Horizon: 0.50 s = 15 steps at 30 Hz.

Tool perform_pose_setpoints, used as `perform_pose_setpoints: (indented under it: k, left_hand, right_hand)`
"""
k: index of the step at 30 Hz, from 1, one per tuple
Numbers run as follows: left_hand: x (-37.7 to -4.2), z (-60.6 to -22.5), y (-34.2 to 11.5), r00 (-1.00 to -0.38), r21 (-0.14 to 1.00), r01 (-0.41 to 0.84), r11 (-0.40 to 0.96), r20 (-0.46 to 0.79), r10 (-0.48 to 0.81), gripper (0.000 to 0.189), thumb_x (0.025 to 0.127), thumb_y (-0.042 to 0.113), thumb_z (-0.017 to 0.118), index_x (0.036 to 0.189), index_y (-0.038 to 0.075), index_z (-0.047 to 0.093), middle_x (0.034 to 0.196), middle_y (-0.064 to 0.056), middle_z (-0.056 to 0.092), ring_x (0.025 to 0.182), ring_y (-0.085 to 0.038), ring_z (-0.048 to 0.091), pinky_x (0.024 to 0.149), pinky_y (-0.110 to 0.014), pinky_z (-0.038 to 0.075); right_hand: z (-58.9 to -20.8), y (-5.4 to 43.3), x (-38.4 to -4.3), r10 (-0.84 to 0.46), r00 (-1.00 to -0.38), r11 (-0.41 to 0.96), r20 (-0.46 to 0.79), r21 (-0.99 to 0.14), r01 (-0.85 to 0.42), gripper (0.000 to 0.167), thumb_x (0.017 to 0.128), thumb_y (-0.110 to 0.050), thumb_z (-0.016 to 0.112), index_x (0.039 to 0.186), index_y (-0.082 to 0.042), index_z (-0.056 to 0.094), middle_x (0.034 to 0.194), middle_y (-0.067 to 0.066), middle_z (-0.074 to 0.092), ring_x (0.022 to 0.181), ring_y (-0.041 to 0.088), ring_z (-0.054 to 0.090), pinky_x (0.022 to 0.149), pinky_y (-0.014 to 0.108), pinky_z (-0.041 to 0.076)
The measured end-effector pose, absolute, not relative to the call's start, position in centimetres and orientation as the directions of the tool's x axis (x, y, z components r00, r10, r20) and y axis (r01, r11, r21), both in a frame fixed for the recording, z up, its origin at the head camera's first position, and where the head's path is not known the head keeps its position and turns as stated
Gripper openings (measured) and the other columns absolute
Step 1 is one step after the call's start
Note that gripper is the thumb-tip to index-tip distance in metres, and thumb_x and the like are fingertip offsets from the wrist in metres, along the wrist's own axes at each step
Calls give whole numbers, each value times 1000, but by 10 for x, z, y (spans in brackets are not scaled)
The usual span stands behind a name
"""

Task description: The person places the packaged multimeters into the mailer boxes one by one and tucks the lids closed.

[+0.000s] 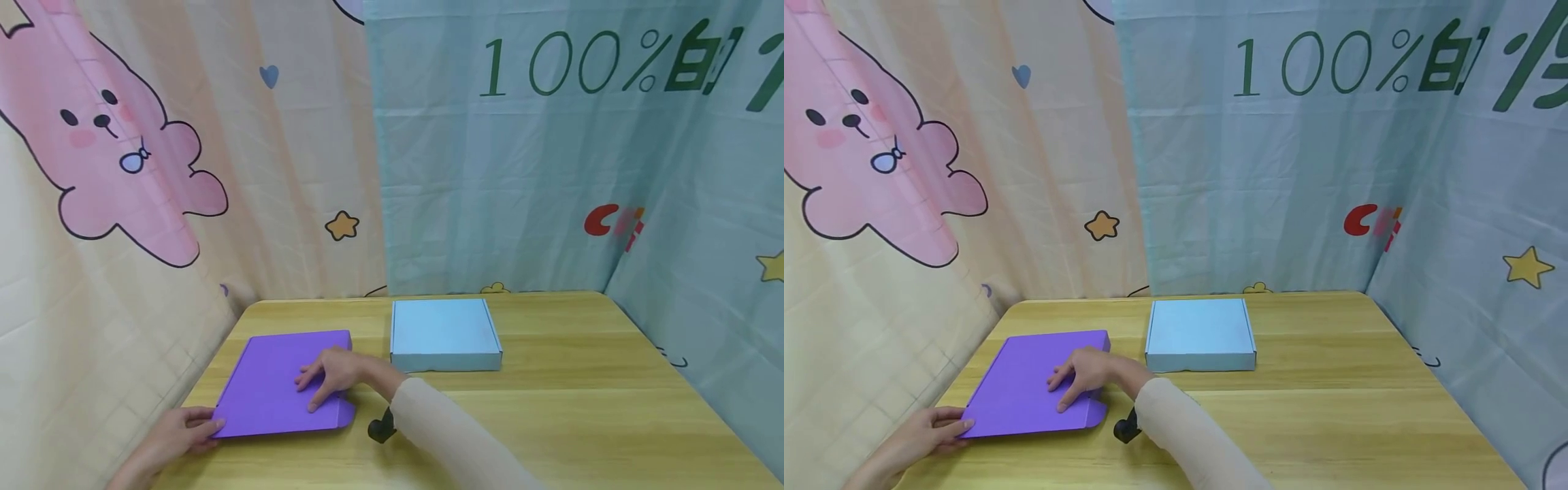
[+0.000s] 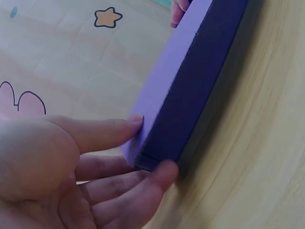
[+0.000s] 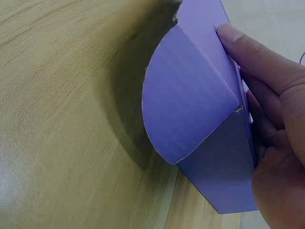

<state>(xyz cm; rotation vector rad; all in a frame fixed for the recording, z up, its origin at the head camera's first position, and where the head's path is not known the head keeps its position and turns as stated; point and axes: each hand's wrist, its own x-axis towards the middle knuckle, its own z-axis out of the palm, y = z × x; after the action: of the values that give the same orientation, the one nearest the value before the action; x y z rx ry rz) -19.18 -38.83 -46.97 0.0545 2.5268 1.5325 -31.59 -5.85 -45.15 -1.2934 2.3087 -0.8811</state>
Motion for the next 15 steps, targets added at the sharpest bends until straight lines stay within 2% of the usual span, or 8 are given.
perform_pose_setpoints:
  k: [9,15]
  left_hand:
    - [-189,-476,-385,-988,843,-51,535,-121,97,64,101,13,68,128,-35,37,112,-36,68,87,-32,74,72,-37,63]
    - [-186,-477,-383,-990,822,-61,566,-121,70,63,102,15,68,129,-33,40,111,-33,69,85,-28,74,68,-34,61]
  right_hand:
    - [-456,-57,-313,-857,-515,376,18,-662,-649,40,79,-25,93,116,-18,81,128,-17,67,135,-3,44,115,16,25]
    - [-455,-56,-311,-876,-482,381,26,-575,-724,44,83,-30,91,123,-18,78,138,-11,63,137,0,44,114,16,27]
